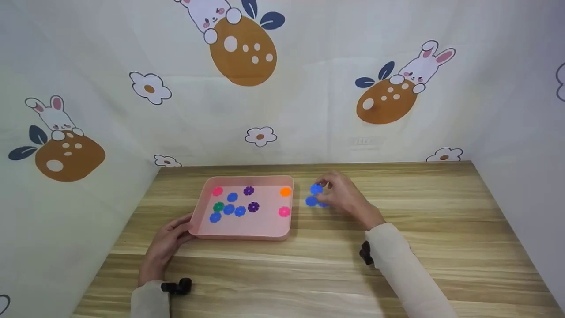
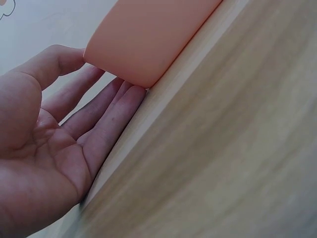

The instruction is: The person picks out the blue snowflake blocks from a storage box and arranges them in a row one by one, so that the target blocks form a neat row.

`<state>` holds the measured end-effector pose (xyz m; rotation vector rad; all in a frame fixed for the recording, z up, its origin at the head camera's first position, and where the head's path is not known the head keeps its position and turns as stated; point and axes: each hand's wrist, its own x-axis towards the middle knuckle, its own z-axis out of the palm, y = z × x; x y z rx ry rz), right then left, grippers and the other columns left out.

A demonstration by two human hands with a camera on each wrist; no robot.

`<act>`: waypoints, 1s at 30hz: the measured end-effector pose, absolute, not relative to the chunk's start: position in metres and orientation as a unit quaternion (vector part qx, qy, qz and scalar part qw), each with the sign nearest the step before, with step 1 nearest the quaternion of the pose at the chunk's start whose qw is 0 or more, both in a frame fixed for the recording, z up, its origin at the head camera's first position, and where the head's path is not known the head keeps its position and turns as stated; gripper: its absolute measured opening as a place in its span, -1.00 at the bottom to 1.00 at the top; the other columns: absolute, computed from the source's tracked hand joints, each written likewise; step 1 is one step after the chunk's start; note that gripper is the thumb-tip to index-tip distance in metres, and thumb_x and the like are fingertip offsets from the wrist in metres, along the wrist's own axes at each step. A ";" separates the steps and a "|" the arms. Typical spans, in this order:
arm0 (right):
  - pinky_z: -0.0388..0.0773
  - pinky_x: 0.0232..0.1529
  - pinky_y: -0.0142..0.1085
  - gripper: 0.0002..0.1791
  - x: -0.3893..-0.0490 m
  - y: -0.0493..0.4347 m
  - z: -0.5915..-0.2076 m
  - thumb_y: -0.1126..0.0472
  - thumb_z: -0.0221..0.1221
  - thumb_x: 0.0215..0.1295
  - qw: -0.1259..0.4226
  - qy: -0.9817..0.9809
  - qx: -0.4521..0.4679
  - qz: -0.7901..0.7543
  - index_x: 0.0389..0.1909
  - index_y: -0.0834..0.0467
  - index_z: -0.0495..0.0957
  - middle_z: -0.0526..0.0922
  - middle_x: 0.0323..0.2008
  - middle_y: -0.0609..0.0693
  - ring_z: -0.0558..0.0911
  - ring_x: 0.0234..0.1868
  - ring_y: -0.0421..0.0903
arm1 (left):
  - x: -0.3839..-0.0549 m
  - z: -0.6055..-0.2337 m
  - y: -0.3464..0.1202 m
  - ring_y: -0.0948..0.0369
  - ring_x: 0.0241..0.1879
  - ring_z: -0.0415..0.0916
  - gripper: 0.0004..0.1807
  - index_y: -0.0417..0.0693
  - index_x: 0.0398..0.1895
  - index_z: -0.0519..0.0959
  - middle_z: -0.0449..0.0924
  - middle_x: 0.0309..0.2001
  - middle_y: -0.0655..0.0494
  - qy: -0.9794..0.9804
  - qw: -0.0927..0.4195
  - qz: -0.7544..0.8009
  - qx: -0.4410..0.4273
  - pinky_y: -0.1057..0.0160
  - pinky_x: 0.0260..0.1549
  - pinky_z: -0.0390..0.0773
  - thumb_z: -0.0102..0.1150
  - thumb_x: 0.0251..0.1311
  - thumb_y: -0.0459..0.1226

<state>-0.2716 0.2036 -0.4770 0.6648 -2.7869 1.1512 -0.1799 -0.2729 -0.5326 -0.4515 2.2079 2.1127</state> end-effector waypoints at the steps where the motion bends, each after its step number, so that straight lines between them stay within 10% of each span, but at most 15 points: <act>1: 0.56 -0.13 -0.24 -0.67 -0.271 0.209 -0.478 0.33 0.32 0.10 0.031 -0.903 0.217 0.370 -0.06 0.21 0.70 0.69 -0.14 0.12 0.58 -0.15 0.00 | -0.180 -0.532 -0.273 0.07 0.07 0.67 -0.56 -0.10 0.31 0.51 0.53 0.30 -0.17 0.716 0.028 0.682 -0.149 0.16 0.08 0.70 0.17 0.38 -0.26; 30: 0.52 -0.17 -0.31 -0.63 -0.260 0.324 -0.500 0.25 0.35 0.11 -0.027 -0.949 0.123 0.289 -0.05 0.32 0.67 0.68 -0.13 0.22 0.58 -0.15 0.03 | -0.180 -0.533 -0.272 0.09 0.01 0.70 -0.58 -0.15 0.27 0.54 0.57 0.25 -0.21 0.705 0.016 0.693 -0.150 0.19 0.00 0.73 0.18 0.36 -0.33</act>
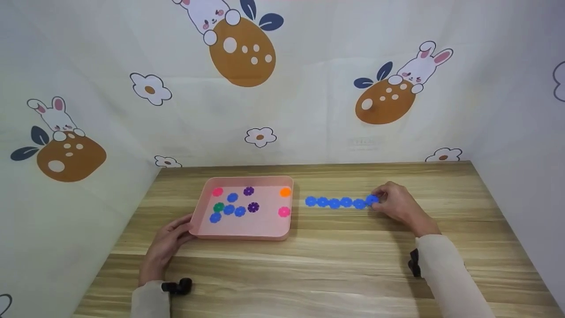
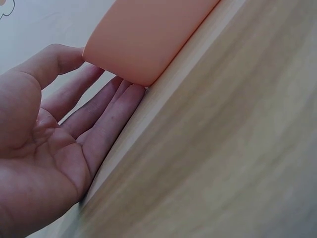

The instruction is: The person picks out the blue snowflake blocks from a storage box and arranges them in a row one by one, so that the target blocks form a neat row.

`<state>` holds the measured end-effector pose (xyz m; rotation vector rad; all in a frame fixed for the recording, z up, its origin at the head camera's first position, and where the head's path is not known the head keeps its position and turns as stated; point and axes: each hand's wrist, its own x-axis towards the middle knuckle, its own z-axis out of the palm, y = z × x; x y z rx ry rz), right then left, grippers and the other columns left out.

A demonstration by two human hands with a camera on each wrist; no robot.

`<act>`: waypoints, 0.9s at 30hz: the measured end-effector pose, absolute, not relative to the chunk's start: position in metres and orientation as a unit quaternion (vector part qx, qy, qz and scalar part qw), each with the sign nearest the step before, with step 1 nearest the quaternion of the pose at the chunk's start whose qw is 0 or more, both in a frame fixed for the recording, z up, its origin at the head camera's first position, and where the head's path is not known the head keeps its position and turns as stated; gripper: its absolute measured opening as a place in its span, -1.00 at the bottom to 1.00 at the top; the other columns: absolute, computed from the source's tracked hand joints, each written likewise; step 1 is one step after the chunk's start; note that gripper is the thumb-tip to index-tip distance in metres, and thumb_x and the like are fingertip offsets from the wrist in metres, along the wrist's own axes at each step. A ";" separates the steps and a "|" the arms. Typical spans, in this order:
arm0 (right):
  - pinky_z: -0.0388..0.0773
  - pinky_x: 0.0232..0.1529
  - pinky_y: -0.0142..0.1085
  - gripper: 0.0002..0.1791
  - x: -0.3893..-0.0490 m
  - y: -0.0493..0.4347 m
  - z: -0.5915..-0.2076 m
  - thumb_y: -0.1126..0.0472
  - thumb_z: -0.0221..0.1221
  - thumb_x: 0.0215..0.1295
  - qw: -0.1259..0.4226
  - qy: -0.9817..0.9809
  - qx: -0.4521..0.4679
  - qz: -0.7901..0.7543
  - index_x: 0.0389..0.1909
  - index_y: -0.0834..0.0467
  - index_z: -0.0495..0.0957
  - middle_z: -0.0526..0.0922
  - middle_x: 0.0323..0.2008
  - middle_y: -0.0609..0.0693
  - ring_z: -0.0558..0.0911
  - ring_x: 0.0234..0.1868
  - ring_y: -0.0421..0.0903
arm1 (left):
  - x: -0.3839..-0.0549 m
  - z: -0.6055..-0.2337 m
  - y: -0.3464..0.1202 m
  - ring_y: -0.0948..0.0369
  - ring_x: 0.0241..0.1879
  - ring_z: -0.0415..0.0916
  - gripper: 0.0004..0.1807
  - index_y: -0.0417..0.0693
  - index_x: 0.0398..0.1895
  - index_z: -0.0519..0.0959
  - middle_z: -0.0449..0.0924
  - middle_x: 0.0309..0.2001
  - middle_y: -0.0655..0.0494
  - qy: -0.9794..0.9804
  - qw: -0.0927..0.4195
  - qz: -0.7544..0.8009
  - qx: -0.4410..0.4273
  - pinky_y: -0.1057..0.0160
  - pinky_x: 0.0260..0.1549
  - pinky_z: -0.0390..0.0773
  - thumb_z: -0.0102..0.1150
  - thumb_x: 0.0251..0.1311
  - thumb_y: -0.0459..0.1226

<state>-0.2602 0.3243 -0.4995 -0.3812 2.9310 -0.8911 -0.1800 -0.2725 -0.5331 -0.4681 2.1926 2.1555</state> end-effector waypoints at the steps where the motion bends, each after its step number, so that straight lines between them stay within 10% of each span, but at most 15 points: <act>1: 0.54 -0.15 -0.27 -0.62 -0.261 0.325 -0.500 0.25 0.35 0.11 0.036 0.950 -0.122 -0.285 -0.04 0.33 0.67 0.67 -0.12 0.23 0.58 -0.15 0.04 | -0.180 -0.533 -0.273 0.07 0.02 0.70 -0.58 -0.15 0.27 0.54 0.56 0.26 -0.22 0.707 0.016 0.691 -0.150 0.18 0.01 0.73 0.18 0.36 -0.33; 11: 0.58 0.08 0.16 -0.57 -0.265 0.328 -0.501 0.24 0.34 0.18 0.099 0.947 -0.114 -0.283 0.04 0.36 0.61 0.61 -0.02 0.32 0.58 -0.03 0.15 | -0.180 -0.532 -0.273 0.04 0.12 0.65 -0.57 -0.07 0.29 0.53 0.53 0.30 -0.17 0.714 0.025 0.683 -0.156 0.16 0.10 0.69 0.19 0.37 -0.26; 27: 0.60 -0.04 -0.09 -0.64 -0.275 0.289 -0.459 0.16 0.25 0.32 0.070 0.942 -0.167 -0.284 0.07 0.25 0.66 0.69 0.00 0.18 0.59 0.01 0.09 | -0.182 -0.534 -0.272 0.10 -0.02 0.71 -0.57 -0.20 0.28 0.52 0.59 0.22 -0.24 0.711 0.016 0.686 -0.154 0.18 0.01 0.73 0.19 0.35 -0.33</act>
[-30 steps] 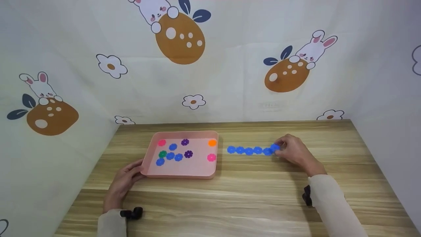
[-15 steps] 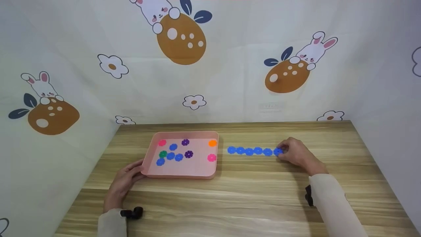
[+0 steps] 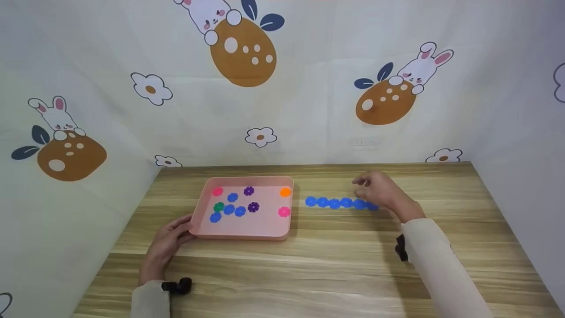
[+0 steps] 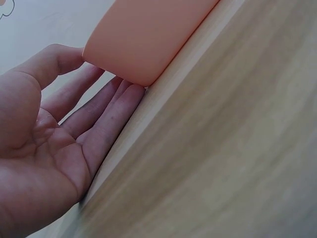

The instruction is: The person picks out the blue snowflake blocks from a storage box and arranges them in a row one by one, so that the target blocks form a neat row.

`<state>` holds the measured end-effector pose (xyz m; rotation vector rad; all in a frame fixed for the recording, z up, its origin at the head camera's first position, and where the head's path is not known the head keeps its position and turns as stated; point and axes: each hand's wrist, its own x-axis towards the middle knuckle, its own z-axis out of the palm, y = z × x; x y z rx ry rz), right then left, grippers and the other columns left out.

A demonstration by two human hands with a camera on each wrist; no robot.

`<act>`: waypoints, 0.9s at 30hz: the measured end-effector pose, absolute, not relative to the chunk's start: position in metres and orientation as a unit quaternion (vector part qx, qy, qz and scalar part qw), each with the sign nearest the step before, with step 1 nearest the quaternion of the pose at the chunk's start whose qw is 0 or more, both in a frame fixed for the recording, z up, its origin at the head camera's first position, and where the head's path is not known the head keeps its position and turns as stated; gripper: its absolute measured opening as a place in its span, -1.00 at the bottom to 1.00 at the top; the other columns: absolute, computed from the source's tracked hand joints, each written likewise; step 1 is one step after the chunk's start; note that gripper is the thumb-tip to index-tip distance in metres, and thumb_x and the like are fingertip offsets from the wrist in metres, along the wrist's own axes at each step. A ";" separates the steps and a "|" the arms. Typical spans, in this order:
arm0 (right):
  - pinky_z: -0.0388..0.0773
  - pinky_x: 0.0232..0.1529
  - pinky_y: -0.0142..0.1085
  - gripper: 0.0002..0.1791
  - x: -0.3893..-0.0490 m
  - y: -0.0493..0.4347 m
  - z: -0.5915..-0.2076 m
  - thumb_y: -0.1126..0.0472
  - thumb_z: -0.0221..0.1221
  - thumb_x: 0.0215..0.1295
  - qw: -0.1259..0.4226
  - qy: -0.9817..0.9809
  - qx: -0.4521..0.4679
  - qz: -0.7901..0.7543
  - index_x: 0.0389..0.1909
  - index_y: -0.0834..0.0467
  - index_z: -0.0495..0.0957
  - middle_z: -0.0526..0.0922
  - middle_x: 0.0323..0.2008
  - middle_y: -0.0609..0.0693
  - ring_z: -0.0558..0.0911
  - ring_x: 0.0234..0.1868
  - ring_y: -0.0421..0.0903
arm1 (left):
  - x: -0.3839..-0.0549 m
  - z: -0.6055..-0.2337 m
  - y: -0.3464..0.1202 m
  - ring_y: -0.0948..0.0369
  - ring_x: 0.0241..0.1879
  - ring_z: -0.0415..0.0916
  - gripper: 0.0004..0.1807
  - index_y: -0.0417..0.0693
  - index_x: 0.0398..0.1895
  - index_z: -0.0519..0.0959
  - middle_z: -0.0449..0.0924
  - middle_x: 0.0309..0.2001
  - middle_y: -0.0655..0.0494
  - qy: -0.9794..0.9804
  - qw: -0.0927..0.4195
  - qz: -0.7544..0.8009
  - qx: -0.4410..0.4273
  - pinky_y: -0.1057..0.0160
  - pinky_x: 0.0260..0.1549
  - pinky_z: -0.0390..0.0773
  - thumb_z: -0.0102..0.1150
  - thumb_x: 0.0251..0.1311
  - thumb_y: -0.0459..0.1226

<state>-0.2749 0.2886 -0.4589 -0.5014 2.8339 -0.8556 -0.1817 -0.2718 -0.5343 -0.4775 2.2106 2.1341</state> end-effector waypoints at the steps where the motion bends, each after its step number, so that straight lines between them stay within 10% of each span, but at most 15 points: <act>1: 0.60 -0.03 -0.07 -0.65 -0.277 0.282 -0.454 0.17 0.24 0.33 0.067 0.939 -0.175 -0.287 0.07 0.24 0.66 0.68 0.00 0.17 0.58 0.01 0.09 | -0.182 -0.534 -0.272 0.10 0.00 0.70 -0.57 -0.18 0.28 0.52 0.59 0.22 -0.23 0.712 0.017 0.684 -0.154 0.18 0.02 0.72 0.19 0.35 -0.32; 27: 0.66 0.09 -0.07 -0.63 -0.291 0.093 -0.419 0.17 0.36 0.26 0.116 0.899 -0.306 -0.290 0.07 0.18 0.66 0.69 0.02 0.14 0.62 0.06 0.10 | -0.182 -0.533 -0.271 0.13 -0.01 0.69 -0.57 -0.22 0.25 0.54 0.57 0.24 -0.23 0.709 0.013 0.688 -0.152 0.20 -0.02 0.73 0.21 0.34 -0.32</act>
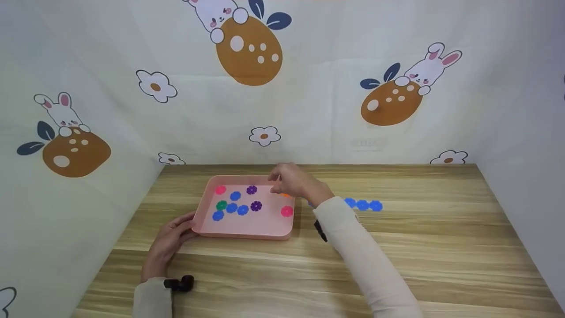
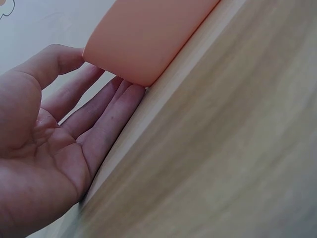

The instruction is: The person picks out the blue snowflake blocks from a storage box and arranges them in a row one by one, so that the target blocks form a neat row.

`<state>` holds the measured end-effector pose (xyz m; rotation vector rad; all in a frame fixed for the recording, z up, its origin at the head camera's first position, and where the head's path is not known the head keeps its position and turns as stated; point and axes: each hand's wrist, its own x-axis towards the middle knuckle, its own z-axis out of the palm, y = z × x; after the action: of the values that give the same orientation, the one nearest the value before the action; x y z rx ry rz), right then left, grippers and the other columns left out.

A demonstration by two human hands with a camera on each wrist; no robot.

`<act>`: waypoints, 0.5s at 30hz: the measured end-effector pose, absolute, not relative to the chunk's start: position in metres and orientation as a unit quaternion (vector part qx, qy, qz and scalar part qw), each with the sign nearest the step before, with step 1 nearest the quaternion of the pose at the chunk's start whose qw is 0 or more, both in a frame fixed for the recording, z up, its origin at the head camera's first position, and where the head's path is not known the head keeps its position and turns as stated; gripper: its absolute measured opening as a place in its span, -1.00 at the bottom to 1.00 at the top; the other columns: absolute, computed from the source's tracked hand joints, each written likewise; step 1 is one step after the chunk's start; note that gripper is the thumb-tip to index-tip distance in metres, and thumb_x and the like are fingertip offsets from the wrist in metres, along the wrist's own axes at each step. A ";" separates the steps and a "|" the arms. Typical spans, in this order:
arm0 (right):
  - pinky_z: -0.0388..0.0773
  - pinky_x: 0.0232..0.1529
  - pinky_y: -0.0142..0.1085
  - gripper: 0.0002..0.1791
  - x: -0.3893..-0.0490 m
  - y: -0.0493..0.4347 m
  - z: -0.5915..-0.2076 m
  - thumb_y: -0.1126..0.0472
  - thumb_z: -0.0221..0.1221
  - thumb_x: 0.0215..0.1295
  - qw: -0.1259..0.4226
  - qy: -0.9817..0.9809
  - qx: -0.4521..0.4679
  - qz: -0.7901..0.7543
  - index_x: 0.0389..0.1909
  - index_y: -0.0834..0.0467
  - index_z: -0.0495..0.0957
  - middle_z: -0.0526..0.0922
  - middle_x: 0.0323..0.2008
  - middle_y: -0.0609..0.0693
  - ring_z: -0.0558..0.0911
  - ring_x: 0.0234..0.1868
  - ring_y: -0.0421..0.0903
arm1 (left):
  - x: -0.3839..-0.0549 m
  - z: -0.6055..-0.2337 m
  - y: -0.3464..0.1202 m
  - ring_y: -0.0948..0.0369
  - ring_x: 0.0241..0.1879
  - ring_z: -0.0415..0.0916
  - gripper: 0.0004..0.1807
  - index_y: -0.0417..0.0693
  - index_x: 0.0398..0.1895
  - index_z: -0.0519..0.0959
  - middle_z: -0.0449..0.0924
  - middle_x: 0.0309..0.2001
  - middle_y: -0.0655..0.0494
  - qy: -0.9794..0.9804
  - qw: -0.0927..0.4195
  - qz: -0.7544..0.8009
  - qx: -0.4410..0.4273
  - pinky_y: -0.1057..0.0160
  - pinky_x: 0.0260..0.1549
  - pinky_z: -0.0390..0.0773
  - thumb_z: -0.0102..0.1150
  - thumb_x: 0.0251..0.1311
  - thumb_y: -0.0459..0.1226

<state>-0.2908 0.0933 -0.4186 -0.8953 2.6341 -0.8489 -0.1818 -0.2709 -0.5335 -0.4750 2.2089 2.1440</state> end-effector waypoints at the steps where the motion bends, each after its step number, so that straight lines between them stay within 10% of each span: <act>1: 0.66 0.10 -0.07 -0.63 -0.291 0.088 -0.421 0.17 0.36 0.26 0.118 0.900 -0.308 -0.286 0.07 0.17 0.66 0.70 0.03 0.14 0.63 0.06 0.10 | -0.182 -0.534 -0.271 0.13 0.00 0.69 -0.58 -0.20 0.25 0.55 0.58 0.24 -0.21 0.709 0.015 0.688 -0.156 0.20 -0.01 0.73 0.21 0.34 -0.32; 15: 0.65 0.18 -0.11 -0.61 -0.286 0.028 -0.462 0.19 0.35 0.28 0.185 0.884 -0.275 -0.329 0.12 0.17 0.64 0.67 0.11 0.04 0.63 0.11 0.00 | -0.182 -0.534 -0.272 0.05 0.13 0.64 -0.58 -0.07 0.28 0.55 0.55 0.28 -0.15 0.721 0.028 0.673 -0.161 0.14 0.11 0.68 0.18 0.37 -0.26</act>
<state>-0.2862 0.0283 -0.4617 -0.7745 2.4918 -0.9278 -0.1822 -0.2718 -0.5340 -0.4982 2.2263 2.0771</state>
